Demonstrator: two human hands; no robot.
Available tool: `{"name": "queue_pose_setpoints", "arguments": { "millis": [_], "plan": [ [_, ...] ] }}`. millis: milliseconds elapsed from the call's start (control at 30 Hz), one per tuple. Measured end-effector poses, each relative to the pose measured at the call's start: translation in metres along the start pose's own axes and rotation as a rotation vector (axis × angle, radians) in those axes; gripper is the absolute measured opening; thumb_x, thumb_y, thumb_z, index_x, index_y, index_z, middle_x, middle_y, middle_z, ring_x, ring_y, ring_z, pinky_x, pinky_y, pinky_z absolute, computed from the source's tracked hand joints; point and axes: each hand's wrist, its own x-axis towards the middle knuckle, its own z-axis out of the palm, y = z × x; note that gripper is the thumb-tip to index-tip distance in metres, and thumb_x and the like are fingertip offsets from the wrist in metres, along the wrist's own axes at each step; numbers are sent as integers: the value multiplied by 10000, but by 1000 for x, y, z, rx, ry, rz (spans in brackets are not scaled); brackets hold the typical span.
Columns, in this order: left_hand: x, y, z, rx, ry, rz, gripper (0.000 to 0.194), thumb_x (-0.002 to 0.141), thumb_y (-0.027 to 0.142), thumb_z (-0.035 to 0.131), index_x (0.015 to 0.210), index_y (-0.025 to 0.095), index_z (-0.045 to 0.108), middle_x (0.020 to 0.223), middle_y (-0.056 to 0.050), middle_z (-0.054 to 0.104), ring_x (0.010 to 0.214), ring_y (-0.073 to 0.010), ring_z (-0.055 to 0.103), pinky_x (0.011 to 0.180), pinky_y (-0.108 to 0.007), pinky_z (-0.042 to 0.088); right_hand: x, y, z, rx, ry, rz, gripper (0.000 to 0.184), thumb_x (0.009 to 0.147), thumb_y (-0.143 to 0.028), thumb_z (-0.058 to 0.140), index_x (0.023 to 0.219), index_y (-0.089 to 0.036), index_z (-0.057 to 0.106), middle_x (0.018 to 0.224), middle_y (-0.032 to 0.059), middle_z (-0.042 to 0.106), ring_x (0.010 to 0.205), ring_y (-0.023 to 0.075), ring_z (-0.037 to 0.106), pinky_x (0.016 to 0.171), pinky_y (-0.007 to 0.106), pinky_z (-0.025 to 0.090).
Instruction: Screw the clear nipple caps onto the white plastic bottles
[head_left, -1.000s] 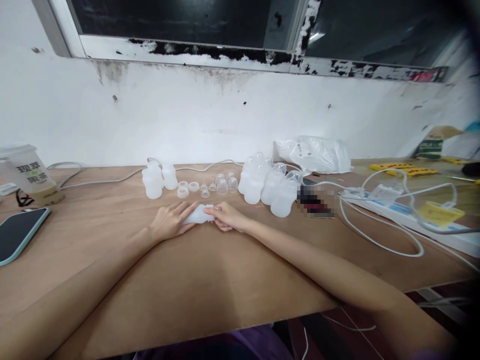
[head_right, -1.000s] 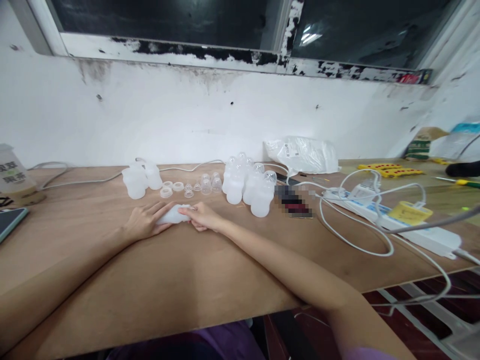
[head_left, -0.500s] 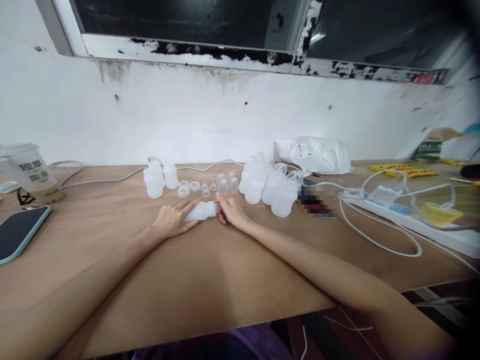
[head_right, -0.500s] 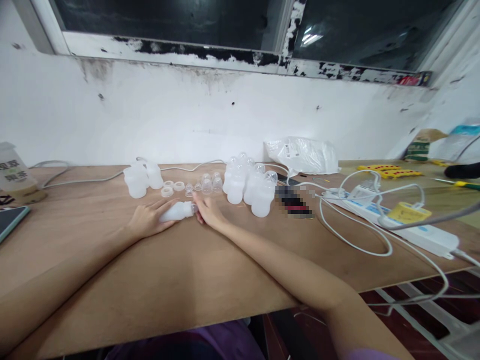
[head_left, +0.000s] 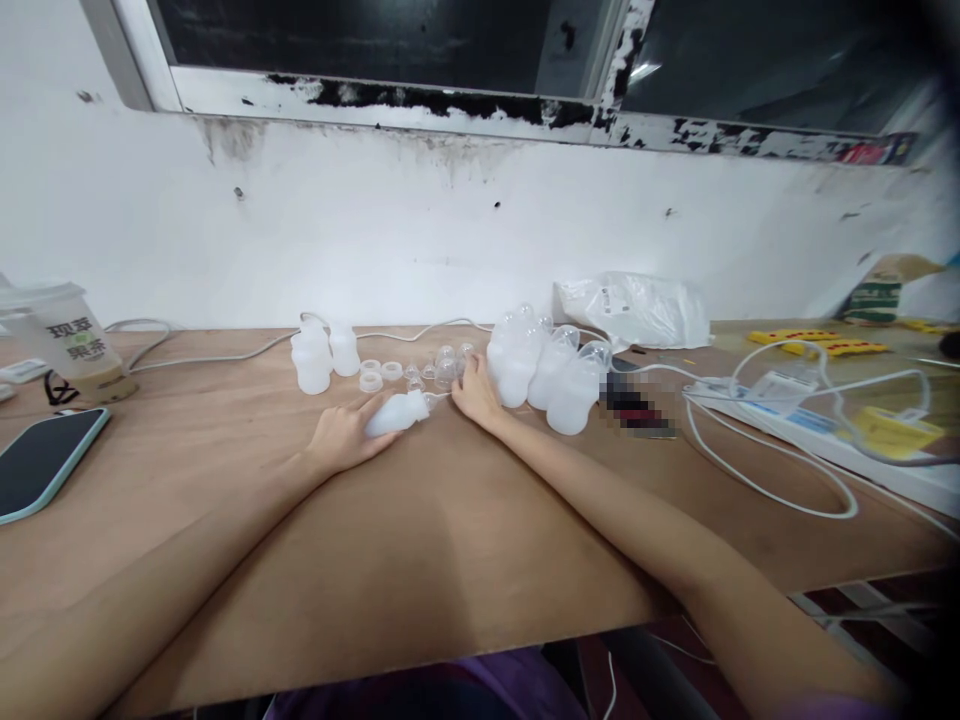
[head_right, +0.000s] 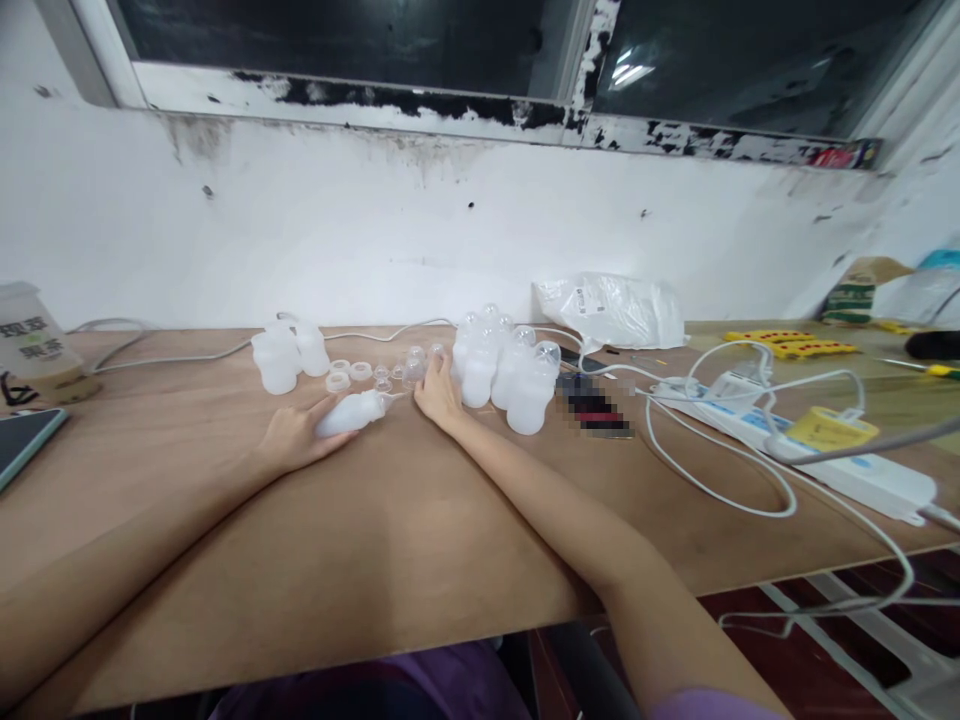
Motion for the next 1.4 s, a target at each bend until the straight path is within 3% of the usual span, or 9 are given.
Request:
{"name": "queue_pose_setpoints", "arguments": {
  "millis": [167, 333, 500, 633, 767, 867, 967, 1167, 1400],
  "plan": [
    [0, -3, 1, -8, 9, -99, 551, 719, 569, 414, 1169, 251, 410, 892, -42, 641, 721, -216, 613, 540, -262, 424, -19, -4, -6, -34, 21, -47, 461, 766, -229, 379, 1206, -111, 305, 1193, 187, 321, 849, 252, 538, 719, 387, 430],
    [1, -2, -1, -13, 2, -106, 533, 737, 558, 397, 1163, 238, 401, 853, -36, 650, 706, -216, 619, 535, -256, 420, -47, -7, -17, -95, 38, -79, 369, 781, -304, 389, 1121, -164, 359, 1105, 130, 391, 765, 213, 546, 633, 334, 430],
    [1, -1, -3, -25, -6, -105, 529, 736, 551, 406, 1154, 227, 412, 882, -54, 645, 718, -227, 619, 543, -265, 428, -61, -9, -26, -25, -46, -154, 346, 767, -352, 417, 1067, -181, 385, 1050, 112, 424, 753, 210, 530, 659, 355, 415],
    [1, -1, -3, -42, 0, -123, 537, 729, 551, 418, 1156, 226, 410, 874, -52, 644, 712, -221, 620, 541, -258, 427, -60, -16, -26, 359, -165, -236, 294, 750, -360, 454, 983, -194, 387, 972, 76, 468, 689, 151, 511, 664, 330, 414],
    [1, -2, -3, -39, -12, -127, 531, 736, 555, 402, 1159, 233, 406, 891, -52, 641, 718, -229, 620, 551, -269, 431, -52, -17, -22, 1125, -452, 8, 231, 777, -373, 408, 934, -231, 314, 767, -9, 483, 553, 100, 495, 479, 225, 383],
    [1, -3, -2, -22, -19, -123, 546, 733, 563, 395, 1157, 219, 410, 909, -62, 637, 720, -234, 618, 553, -274, 431, -46, -14, -21, 1481, -536, 181, 178, 768, -305, 442, 891, -225, 342, 747, -28, 483, 538, 79, 509, 478, 203, 377],
    [1, -3, -2, -26, -33, -128, 566, 730, 571, 392, 1177, 224, 392, 912, -61, 635, 735, -238, 616, 560, -278, 431, -44, -13, -23, 1589, -552, 269, 124, 768, -262, 448, 854, -211, 375, 728, -31, 498, 524, 77, 524, 480, 202, 386],
    [2, 0, -4, -41, -75, -179, 574, 719, 583, 396, 1183, 246, 387, 957, -54, 625, 795, -253, 607, 597, -288, 438, -45, -13, -22, 1621, -535, 276, 136, 739, -253, 507, 808, -199, 403, 716, -32, 529, 517, 80, 539, 470, 196, 400],
    [1, -1, -4, -59, -84, -174, 575, 716, 582, 401, 1187, 252, 390, 992, -51, 617, 827, -248, 600, 624, -286, 440, -47, -13, -23, 1640, -527, 137, 221, 716, -243, 574, 852, -221, 401, 848, -15, 548, 713, 124, 602, 559, 212, 449]
  ]
}}
